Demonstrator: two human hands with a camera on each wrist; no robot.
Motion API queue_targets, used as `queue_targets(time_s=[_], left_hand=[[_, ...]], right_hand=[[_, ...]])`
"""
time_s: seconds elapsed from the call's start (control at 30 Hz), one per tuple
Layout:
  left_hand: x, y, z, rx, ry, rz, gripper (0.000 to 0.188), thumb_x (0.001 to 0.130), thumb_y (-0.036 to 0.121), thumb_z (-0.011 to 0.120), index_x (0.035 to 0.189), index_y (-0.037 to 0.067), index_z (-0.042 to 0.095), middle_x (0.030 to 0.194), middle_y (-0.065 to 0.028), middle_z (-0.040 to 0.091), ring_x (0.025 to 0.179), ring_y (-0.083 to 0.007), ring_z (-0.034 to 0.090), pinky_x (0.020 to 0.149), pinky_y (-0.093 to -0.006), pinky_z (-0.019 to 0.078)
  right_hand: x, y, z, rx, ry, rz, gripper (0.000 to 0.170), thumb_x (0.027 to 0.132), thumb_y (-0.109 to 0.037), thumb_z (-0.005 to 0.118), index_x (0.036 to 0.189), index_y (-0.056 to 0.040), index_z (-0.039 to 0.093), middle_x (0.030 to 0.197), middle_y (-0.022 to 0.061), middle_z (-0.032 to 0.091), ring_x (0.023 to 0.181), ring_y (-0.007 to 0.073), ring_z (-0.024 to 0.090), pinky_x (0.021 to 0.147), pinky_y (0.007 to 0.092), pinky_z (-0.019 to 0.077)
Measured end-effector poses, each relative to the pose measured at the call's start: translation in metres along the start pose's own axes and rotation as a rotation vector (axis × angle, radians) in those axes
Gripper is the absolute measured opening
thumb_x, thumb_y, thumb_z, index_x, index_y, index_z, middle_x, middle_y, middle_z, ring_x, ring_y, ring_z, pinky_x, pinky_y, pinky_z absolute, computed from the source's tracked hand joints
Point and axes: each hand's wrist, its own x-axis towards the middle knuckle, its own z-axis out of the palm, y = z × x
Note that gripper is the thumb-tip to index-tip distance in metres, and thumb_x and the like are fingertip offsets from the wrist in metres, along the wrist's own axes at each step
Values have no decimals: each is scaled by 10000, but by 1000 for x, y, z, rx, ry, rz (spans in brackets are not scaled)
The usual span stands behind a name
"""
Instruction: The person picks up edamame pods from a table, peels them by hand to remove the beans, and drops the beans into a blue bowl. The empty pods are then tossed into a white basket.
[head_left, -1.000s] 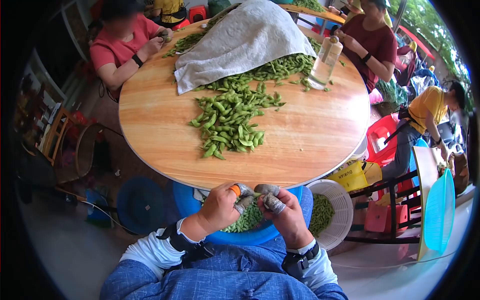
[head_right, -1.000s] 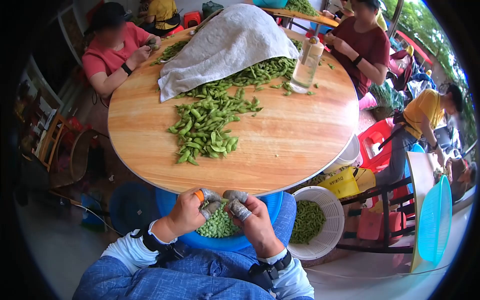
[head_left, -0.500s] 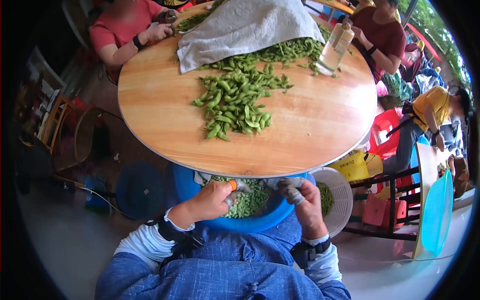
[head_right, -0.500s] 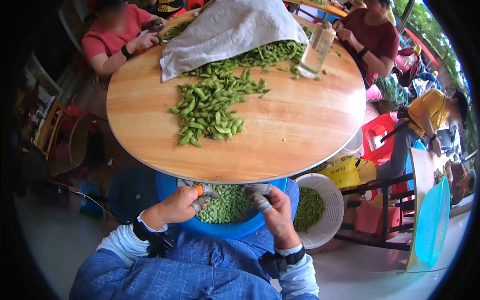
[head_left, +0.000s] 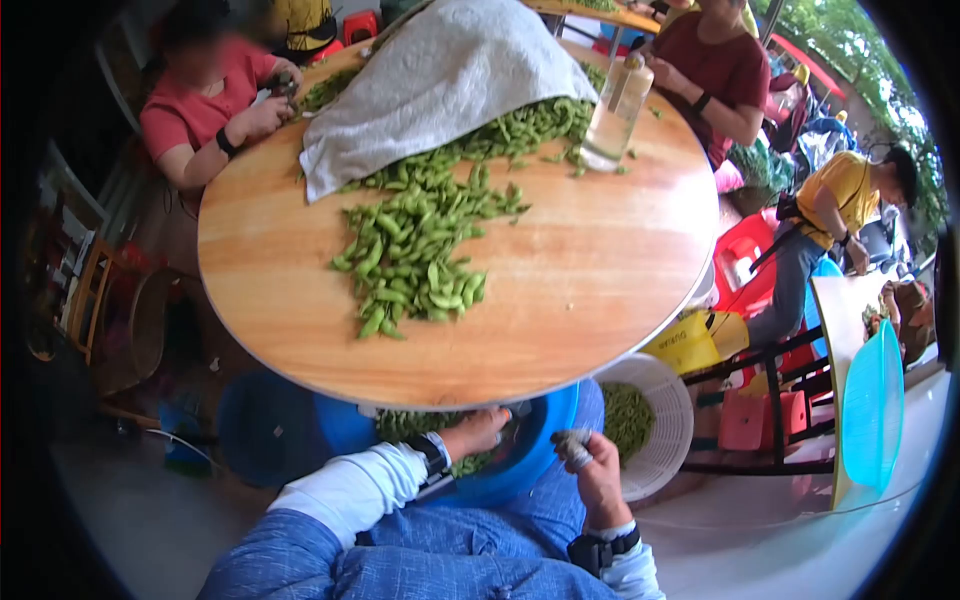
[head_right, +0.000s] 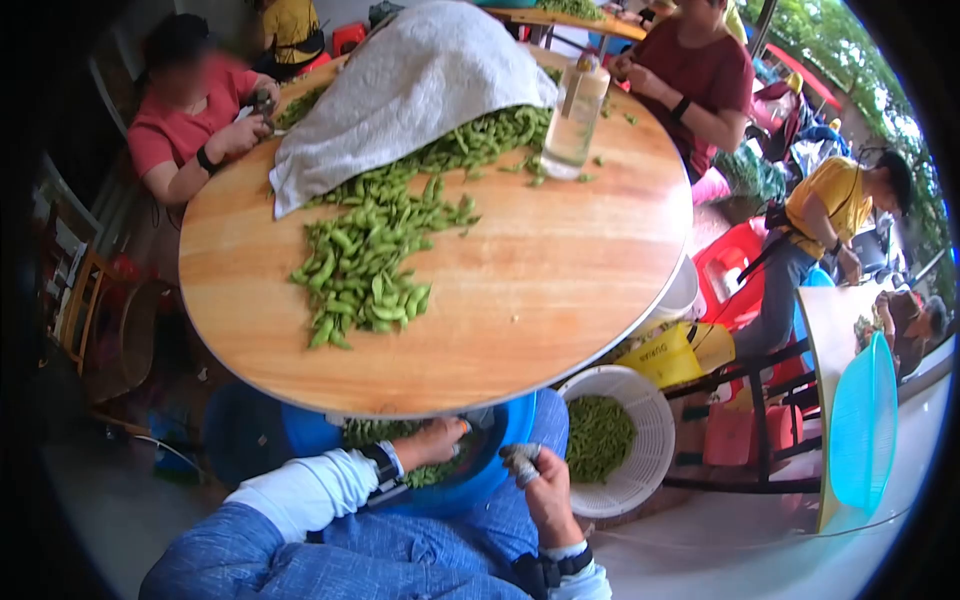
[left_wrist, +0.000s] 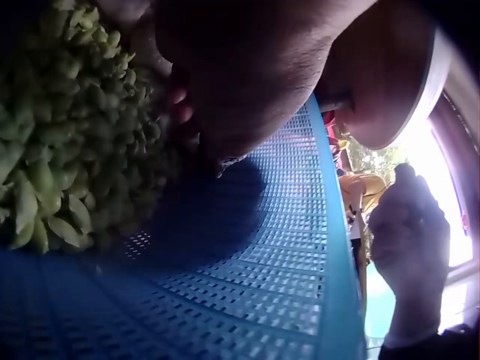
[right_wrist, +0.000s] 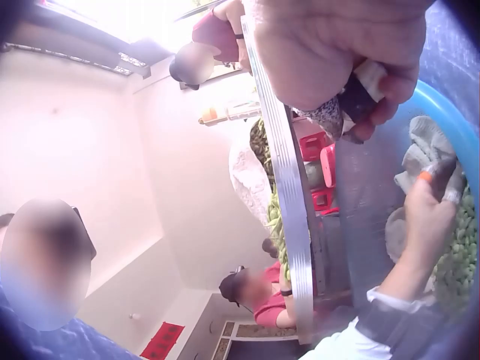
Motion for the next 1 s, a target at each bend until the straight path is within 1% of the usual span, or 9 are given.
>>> queue_targets(time_s=[0.23, 0.27, 0.37, 0.4, 0.53, 0.67, 0.77, 0.8, 1.0], left_hand=[[11, -4, 27, -87, -321, -88, 277, 861, 164, 299, 911, 0, 516, 1048, -212, 492, 1012, -375, 447, 887, -436, 345], [6, -10, 40, -63, -134, 7, 166, 775, 88, 401, 872, 14, 514, 923, -232, 528, 924, -378, 502, 770, -448, 410], [1, -7, 16, -182, -207, -137, 178, 730, 85, 480, 889, 12, 509, 921, -230, 529, 911, -386, 502, 758, -455, 405], [-4, -6, 6, -233, -145, -153, 251, 670, 43, 560, 913, 11, 505, 889, -179, 551, 851, -307, 545, 715, -390, 429], [-28, -18, 0, -1047, 131, -330, 381, 679, -56, 576, 1037, 33, 477, 863, -8, 532, 694, -64, 468, 587, -208, 393], [-48, 9, -60, -1348, 164, -615, 345, 726, -33, 560, 1049, 47, 468, 847, -23, 547, 678, -81, 507, 507, -216, 401], [-58, 17, -79, -1426, 188, -560, 331, 743, -13, 559, 1053, 53, 463, 806, -23, 554, 688, -104, 529, 506, -236, 420], [-61, 18, -79, -1432, 238, -543, 314, 753, 4, 560, 1050, 53, 470, 790, -25, 560, 676, -103, 532, 518, -245, 428], [-78, 16, -90, -1322, 299, -317, 209, 770, 46, 568, 974, 32, 527, 822, -10, 573, 707, -100, 538, 564, -256, 440]], right_hand=[[3, 4, -2, 25, -7, 41, 117, 782, -69, 550, 874, -20, 602, 738, 18, 596, 601, 51, 481, 508, 168, 346], [4, 5, -1, 26, 0, 40, 123, 775, -78, 551, 867, -17, 604, 724, 24, 595, 593, 55, 482, 505, 170, 345], [6, 10, -1, 8, -38, 57, 144, 782, -74, 544, 897, -4, 596, 747, 33, 597, 626, 67, 500, 535, 181, 371], [7, 12, -1, -2, -59, 65, 153, 789, -68, 540, 915, 1, 591, 764, 35, 598, 646, 71, 508, 553, 186, 384], [10, 28, 13, -180, -224, -24, 261, 798, -79, 557, 1026, 46, 527, 859, 50, 572, 820, 101, 502, 731, 232, 423], [21, 61, 32, -321, -381, -14, 264, 790, -118, 572, 984, 53, 518, 813, 50, 551, 761, 92, 476, 670, 236, 418], [29, 66, 51, -231, -423, -52, 235, 791, -109, 560, 953, 55, 517, 801, 52, 549, 737, 92, 469, 648, 239, 412], [26, 45, 59, -290, -454, -41, 277, 825, -69, 510, 1072, 52, 476, 942, 51, 553, 857, 103, 490, 749, 244, 408], [24, 25, 80, -346, -337, -143, 152, 806, -36, 515, 931, 37, 560, 828, 5, 574, 756, 72, 492, 669, 219, 416]])
